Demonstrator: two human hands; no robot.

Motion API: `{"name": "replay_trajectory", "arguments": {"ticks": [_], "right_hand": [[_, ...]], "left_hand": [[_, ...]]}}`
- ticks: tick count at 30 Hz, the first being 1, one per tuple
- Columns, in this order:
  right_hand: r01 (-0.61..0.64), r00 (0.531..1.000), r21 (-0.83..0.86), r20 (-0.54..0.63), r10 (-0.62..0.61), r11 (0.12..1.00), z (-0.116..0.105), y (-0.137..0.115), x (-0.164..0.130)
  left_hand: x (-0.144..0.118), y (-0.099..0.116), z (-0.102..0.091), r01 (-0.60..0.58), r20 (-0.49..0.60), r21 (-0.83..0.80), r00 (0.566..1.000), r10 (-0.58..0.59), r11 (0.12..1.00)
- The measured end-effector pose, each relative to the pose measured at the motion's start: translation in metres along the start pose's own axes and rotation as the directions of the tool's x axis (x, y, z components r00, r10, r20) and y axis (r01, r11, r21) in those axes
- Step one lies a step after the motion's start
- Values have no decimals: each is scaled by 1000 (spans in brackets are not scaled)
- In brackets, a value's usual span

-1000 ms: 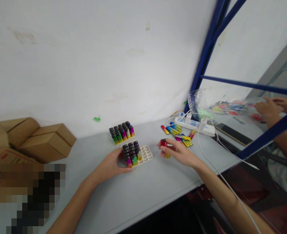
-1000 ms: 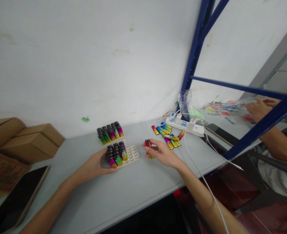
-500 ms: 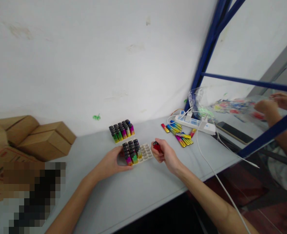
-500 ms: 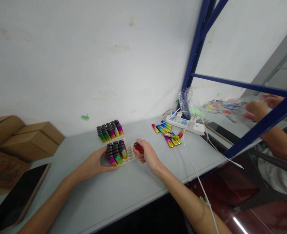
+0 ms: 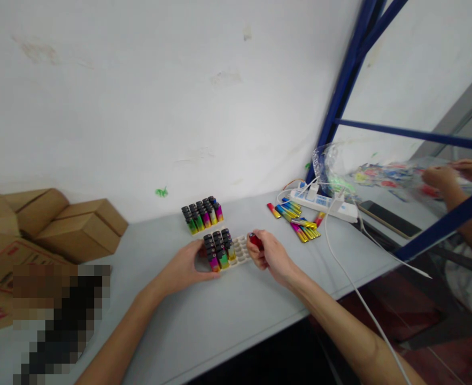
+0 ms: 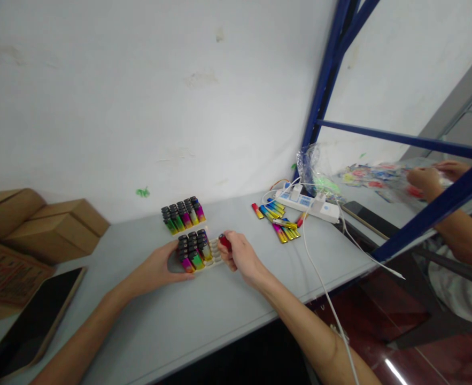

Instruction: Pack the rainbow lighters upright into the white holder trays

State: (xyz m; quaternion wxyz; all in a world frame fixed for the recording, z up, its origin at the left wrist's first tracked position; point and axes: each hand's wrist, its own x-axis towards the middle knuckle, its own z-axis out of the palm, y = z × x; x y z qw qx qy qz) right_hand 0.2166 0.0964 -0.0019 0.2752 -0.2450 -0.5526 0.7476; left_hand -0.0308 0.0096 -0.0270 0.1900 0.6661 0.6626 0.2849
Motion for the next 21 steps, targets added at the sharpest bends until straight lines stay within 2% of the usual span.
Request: {"name": "replay_trajectory", "arguments": {"ticks": [5, 9, 14, 17, 21], "right_hand": [[-40, 999, 33, 14, 40, 999, -4, 1, 2], [52, 998, 57, 29, -54, 997, -11, 3, 5], [234, 972, -187, 74, -224, 954, -19, 5, 2], [272, 961, -228, 113, -252, 935, -20, 13, 2], [304, 952, -300, 64, -298, 904, -22, 25, 7]], "left_hand": [[0, 0, 0, 0, -3, 3, 1000, 0, 1000], [0, 0, 0, 8, -3, 5, 1000, -8, 1000], [0, -3, 2, -23, -7, -26, 1000, 23, 999], [0, -5, 3, -41, -6, -24, 999, 41, 999], [0, -4, 3, -27, 3, 3, 1000, 27, 1000]]}}
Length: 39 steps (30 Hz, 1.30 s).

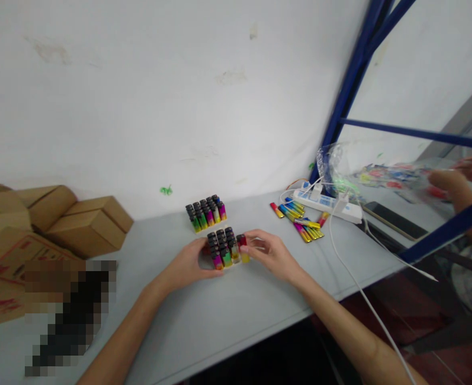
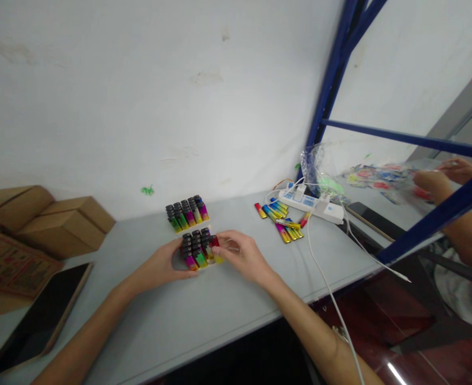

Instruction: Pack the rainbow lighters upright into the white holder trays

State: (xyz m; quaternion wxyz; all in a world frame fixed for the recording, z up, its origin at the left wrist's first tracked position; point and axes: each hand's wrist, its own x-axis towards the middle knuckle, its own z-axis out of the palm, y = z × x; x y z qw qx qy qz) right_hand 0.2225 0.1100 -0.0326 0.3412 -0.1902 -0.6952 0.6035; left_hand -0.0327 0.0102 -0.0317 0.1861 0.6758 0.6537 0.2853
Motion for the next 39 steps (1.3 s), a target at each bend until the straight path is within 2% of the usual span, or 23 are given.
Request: {"name": "replay_trajectory", "arguments": {"ticks": [2, 5, 11, 16, 20, 23, 26, 29, 34, 37, 39], "right_hand": [[43, 999, -101, -23, -45, 994, 0, 5, 1], [101, 995, -258, 2, -104, 961, -1, 7, 2], [223, 973, -417, 152, -175, 881, -7, -5, 3], [270, 941, -527, 320, -107, 806, -15, -25, 18], [271, 922, -574, 386, -36, 773, -14, -31, 26], [192, 947, -555, 321, -4, 809, -7, -25, 23], [75, 988, -455, 157, -4, 887, 1, -15, 14], [68, 995, -426, 100, -28, 902, 7, -8, 7], [165, 983, -564, 164, -87, 809, 3, -6, 5], [190, 978, -621, 188, -91, 761, -17, -12, 13], [108, 994, -732, 102, -49, 672, -38, -18, 25]], "left_hand": [[0, 0, 0, 0, 2, 4, 1000, 0, 1000], [0, -1, 0, 2, -4, 0, 1000, -2, 1000], [0, 0, -1, 4, -13, -13, 1000, -4, 1000], [0, 0, -1, 2, 6, -1, 1000, -2, 1000], [0, -2, 1, 6, -6, 7, 1000, -6, 1000], [0, -2, 1, 10, 3, -8, 1000, -10, 1000], [0, 0, 0, 19, 1, -23, 1000, -19, 1000], [0, 2, -1, 20, -10, -33, 1000, -21, 999], [0, 2, -3, 35, -9, -62, 999, -35, 997], [0, 1, -3, 35, -12, -65, 999, -36, 997], [0, 1, -2, 34, -9, -59, 999, -35, 998]]}}
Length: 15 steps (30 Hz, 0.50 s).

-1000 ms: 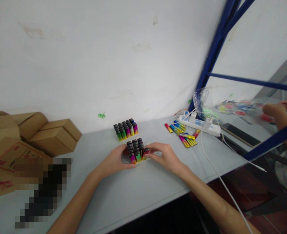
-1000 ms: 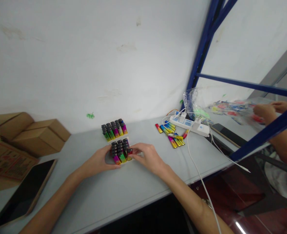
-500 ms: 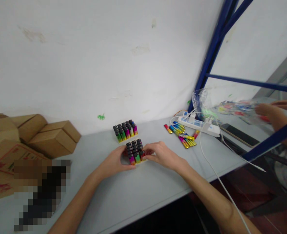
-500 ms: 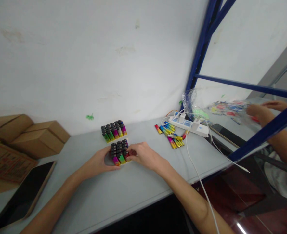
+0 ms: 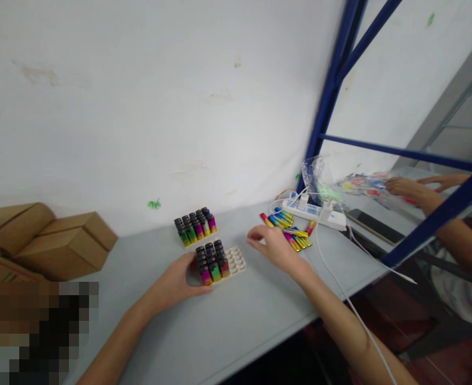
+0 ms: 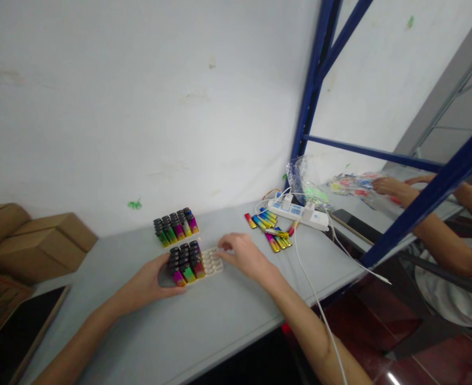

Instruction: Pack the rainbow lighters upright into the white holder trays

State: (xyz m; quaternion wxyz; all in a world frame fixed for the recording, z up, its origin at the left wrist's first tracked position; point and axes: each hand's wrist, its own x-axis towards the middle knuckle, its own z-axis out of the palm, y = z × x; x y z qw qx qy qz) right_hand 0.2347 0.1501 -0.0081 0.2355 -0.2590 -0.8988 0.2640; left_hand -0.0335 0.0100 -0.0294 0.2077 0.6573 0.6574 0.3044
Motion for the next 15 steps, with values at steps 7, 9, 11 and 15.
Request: {"name": "replay_trajectory", "arguments": {"ticks": [7, 9, 11, 15], "right_hand": [[-348, 934, -506, -111, 341, 789, -22, 42, 43], [-351, 930, -523, -98, 354, 777, -12, 43, 46], [-341, 932, -527, -82, 352, 779, -1, 41, 46], [-325, 936, -486, -42, 349, 812, 10, 37, 45]], "left_hand": [[-1, 0, 0, 11, 8, 0, 1000, -11, 1000], [-1, -1, 0, 21, 8, 14, 1000, -21, 1000], [-1, -2, -1, 27, 17, 28, 999, -28, 999], [0, -2, -1, 21, 38, 45, 999, -22, 999]]}}
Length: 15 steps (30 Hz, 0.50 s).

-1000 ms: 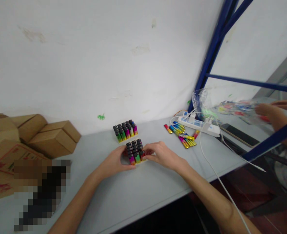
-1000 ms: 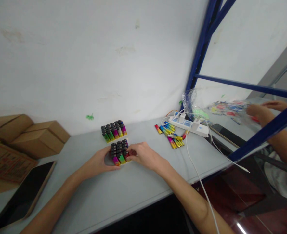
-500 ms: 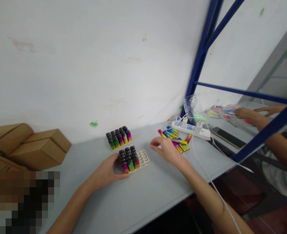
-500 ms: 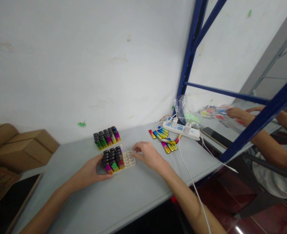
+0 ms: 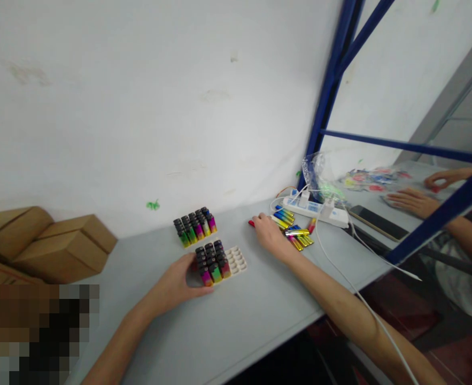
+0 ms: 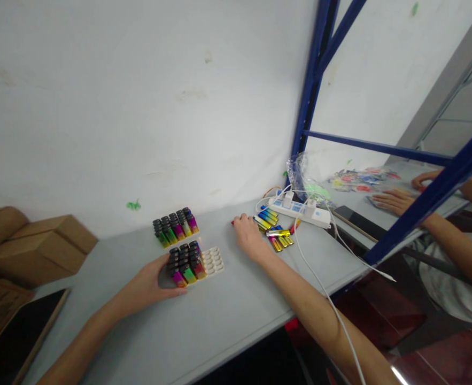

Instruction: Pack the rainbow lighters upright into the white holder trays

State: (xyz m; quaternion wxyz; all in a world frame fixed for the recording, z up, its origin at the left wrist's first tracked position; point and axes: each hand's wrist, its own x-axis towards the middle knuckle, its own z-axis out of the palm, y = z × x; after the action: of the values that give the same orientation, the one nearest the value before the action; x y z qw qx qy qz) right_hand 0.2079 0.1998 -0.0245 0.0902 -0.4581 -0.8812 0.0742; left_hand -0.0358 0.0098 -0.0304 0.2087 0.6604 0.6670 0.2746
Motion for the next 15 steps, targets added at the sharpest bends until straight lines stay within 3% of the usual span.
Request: {"name": "replay_trajectory", "arguments": {"ticks": [8, 10, 12, 15], "right_hand": [[64, 994, 243, 73, -84, 968, -5, 17, 2], [86, 987, 410, 90, -134, 908, -6, 21, 2], [116, 975, 663, 65, -212, 740, -7, 23, 0], [116, 949, 923, 6, -315, 366, -8, 17, -6]], "left_hand": [[-1, 2, 0, 2, 2, -22, 1000, -2, 1000], [-1, 2, 0, 2, -4, -28, 1000, -2, 1000], [-1, 2, 0, 3, -6, -24, 1000, -3, 1000], [-1, 1, 0, -7, -10, -15, 1000, 7, 1000]]}}
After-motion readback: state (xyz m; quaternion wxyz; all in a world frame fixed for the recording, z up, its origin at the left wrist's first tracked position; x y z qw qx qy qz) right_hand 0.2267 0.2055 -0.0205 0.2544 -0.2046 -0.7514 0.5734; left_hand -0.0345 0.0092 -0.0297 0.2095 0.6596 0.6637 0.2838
